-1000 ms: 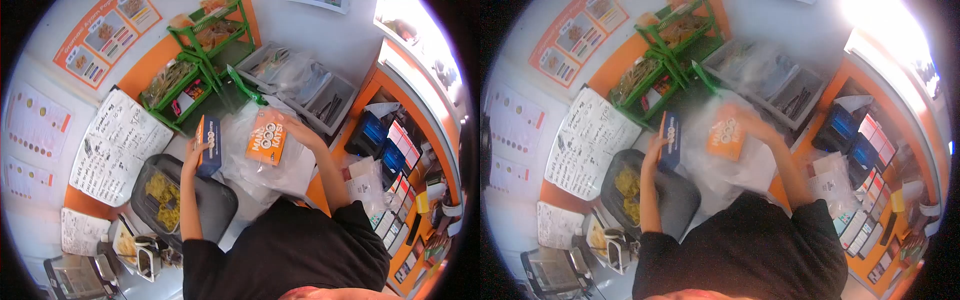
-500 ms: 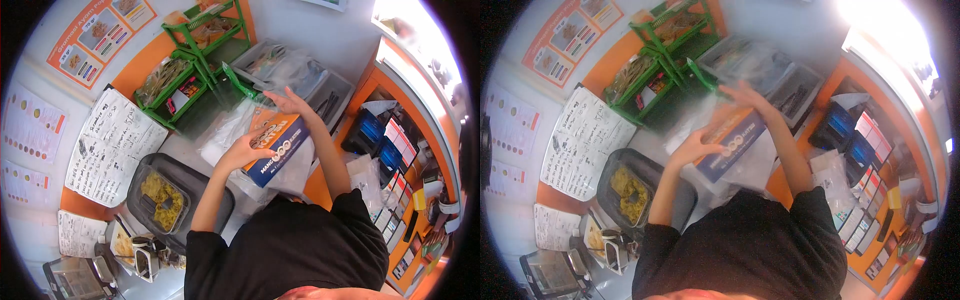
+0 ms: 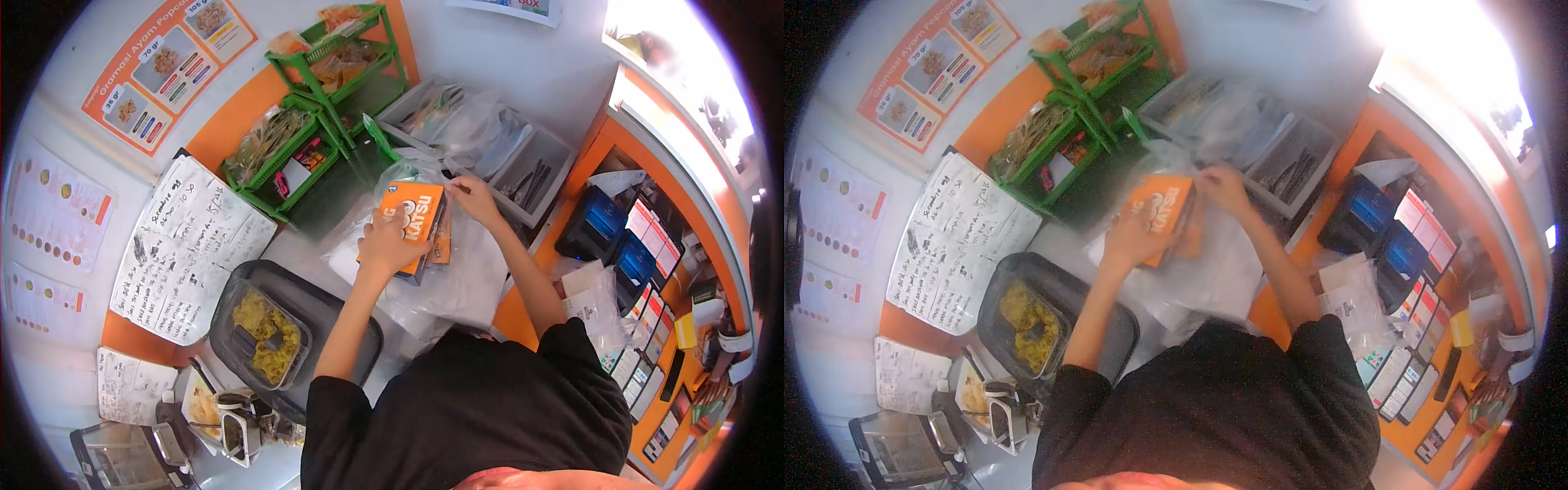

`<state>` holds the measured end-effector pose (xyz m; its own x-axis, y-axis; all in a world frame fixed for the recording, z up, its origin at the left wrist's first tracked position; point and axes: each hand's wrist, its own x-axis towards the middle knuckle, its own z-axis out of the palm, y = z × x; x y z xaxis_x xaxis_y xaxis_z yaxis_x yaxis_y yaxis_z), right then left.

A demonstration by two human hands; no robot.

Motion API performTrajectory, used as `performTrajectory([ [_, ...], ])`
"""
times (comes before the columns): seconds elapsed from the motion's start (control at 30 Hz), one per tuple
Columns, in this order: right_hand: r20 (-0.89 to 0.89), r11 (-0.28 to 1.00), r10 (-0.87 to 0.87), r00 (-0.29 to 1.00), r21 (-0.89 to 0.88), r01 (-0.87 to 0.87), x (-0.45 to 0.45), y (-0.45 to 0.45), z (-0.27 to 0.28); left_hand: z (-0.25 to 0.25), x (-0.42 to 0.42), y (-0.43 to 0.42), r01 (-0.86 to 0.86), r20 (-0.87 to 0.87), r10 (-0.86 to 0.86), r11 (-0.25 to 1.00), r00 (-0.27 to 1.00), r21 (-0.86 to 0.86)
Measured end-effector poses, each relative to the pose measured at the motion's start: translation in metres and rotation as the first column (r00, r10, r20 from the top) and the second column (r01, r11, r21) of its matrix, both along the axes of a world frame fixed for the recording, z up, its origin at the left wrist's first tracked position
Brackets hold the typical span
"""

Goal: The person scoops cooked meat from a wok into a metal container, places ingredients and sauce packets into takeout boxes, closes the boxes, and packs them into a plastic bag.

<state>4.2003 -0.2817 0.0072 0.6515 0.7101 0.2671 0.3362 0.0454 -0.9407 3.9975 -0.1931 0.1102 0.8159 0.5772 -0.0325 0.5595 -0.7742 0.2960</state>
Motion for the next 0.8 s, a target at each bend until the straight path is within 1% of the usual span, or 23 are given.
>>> performTrajectory([
  [0.03,-0.043,1.0,0.015,0.999,0.005,-0.015,0.002,0.003,-0.005,0.001,0.001,0.0,0.005,-0.013,-0.005,1.0,1.0,-0.007],
  [0.07,-0.087,0.995,0.0,0.996,0.098,0.009,-0.007,0.0,0.016,0.003,0.001,0.001,0.01,-0.026,-0.01,1.0,1.0,-0.014],
  [0.13,-0.179,0.958,-0.013,0.984,0.279,0.063,-0.031,-0.01,0.053,0.004,0.008,0.001,-0.017,0.0,0.017,0.996,1.0,-0.091],
  [0.17,-0.159,0.958,0.017,0.987,0.285,0.03,-0.038,-0.014,0.051,0.004,0.013,0.001,-0.031,0.01,0.033,0.991,0.999,-0.13],
  [0.23,-0.13,0.958,0.074,0.989,0.285,-0.034,-0.055,-0.029,0.041,-0.003,0.025,0.0,-0.045,-0.008,0.045,0.987,0.999,-0.154],
  [0.27,0.065,0.958,-0.129,0.989,0.265,0.108,-0.071,-0.036,0.045,-0.009,0.033,-0.002,-0.05,-0.016,0.048,0.984,0.999,-0.17],
  [0.3,0.26,0.929,-0.32,0.911,0.273,0.249,-0.089,-0.041,0.051,-0.019,0.042,-0.007,-0.046,-0.012,0.045,0.994,0.999,-0.097],
  [0.33,0.438,0.873,-0.482,0.759,0.312,0.374,-0.105,-0.048,0.053,-0.024,0.046,-0.009,-0.012,0.071,0.016,0.999,0.997,-0.053],
  [0.4,0.452,0.94,-0.33,0.829,0.235,0.246,-0.127,-0.066,0.008,-0.032,0.05,-0.01,0.042,0.23,-0.051,0.998,0.972,0.041],
  [0.43,0.457,0.964,-0.25,0.854,0.197,0.176,-0.134,-0.074,-0.007,-0.034,0.053,-0.004,0.112,0.36,-0.095,0.993,0.928,-0.028],
  [0.5,0.519,0.945,-0.328,0.79,0.197,0.262,-0.158,-0.079,0.016,-0.036,0.051,0.015,0.271,0.604,-0.142,0.954,0.784,-0.128],
  [0.53,0.548,0.93,-0.367,0.752,0.206,0.304,-0.164,-0.078,0.025,-0.041,0.044,0.018,0.237,0.644,-0.033,0.943,0.764,-0.232],
  [0.57,0.63,0.931,-0.363,0.687,0.21,0.3,-0.16,-0.074,0.025,-0.046,0.034,0.019,0.207,0.669,0.076,0.92,0.739,-0.333],
  [0.6,0.613,0.949,-0.31,0.727,0.149,0.279,-0.149,-0.069,0.016,-0.052,0.023,0.017,0.18,0.678,0.186,0.884,0.712,-0.432],
  [0.67,0.563,0.974,-0.197,0.803,0.022,0.223,-0.115,-0.064,-0.009,-0.058,0.004,0.005,0.139,0.519,0.025,0.951,0.855,-0.275],
  [0.7,0.489,0.977,-0.175,0.854,-0.022,0.213,-0.102,-0.065,-0.004,-0.06,-0.004,0.0,0.129,0.42,-0.036,0.973,0.907,-0.194],
  [0.77,0.33,0.978,-0.136,0.934,-0.105,0.18,-0.085,-0.067,0.025,-0.053,-0.015,-0.005,0.152,0.377,-0.124,0.987,0.918,-0.044],
  [0.8,0.418,0.974,-0.068,0.906,-0.167,0.15,-0.086,-0.068,0.038,-0.052,-0.021,-0.008,0.166,0.347,-0.166,0.986,0.923,0.029],
])
